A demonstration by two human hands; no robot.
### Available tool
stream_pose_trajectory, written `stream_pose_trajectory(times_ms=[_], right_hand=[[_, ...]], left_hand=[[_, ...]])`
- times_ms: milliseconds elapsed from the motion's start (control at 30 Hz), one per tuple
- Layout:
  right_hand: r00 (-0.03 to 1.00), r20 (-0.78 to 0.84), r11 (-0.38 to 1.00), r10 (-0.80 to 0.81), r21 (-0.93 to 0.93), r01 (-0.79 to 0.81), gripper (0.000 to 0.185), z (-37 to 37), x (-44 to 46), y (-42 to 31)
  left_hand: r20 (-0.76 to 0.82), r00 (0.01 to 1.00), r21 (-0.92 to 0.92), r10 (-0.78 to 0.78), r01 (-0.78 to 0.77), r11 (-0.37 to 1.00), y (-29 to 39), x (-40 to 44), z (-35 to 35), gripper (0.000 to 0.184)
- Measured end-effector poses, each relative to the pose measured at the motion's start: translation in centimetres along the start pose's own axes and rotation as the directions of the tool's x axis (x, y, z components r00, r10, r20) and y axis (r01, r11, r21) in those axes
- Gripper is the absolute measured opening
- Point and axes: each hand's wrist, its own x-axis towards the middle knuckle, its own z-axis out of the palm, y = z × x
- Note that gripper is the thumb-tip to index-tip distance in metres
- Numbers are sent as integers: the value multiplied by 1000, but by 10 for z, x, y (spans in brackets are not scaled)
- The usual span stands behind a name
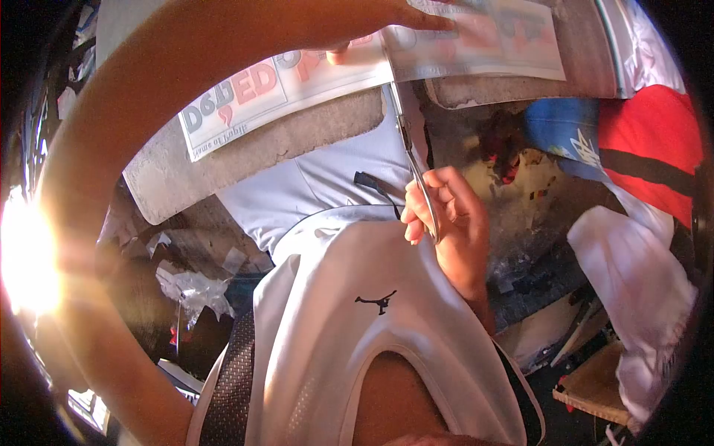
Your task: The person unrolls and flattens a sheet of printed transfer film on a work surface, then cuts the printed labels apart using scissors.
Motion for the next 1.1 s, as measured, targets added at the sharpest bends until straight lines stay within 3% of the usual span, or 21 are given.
stream_pose_trajectory(times_ms=[200, 300, 633, 733, 800, 900, 967, 1100], right_hand=[[999, -14, 999, 33, 20, -32, 16, 9, 20, -13], [999, -12, 991, 42, -123, -43, 19, 12, 35, -21], [999, -47, 1000, 5, -29, -6, 21, 14, 29, -17], [998, -58, 1000, 3, -31, -5, 20, 15, 21, -15], [999, -53, 998, 0, -61, -3, 20, 14, 20, -15], [995, -100, 999, -1, 50, 6, 21, 14, 24, -14], [998, -22, 998, 67, 5, -67, 23, 15, 33, -24], [999, -11, 999, 48, -9, -48, 27, 16, 44, -34]], left_hand=[[-7, 1000, 27, -8, 8, 1000, -2, 2, 4, 96], [-8, 1000, -32, -1, 1, 999, -4, 0, 3, 99], [-65, 998, -84, -1, -5, 996, -1, 0, -6, 103], [31, 999, -113, -18, 21, 993, -1, -1, -12, 103], [-11, 1000, -46, -1, 0, 999, -3, 0, 0, 101], [-18, 1000, -18, 10, -10, 1000, -5, 0, 4, 100], [-12, 1000, -24, 7, -7, 1000, -6, 0, 2, 100], [-6, 1000, -65, -9, 9, 998, -5, 3, -1, 101]])
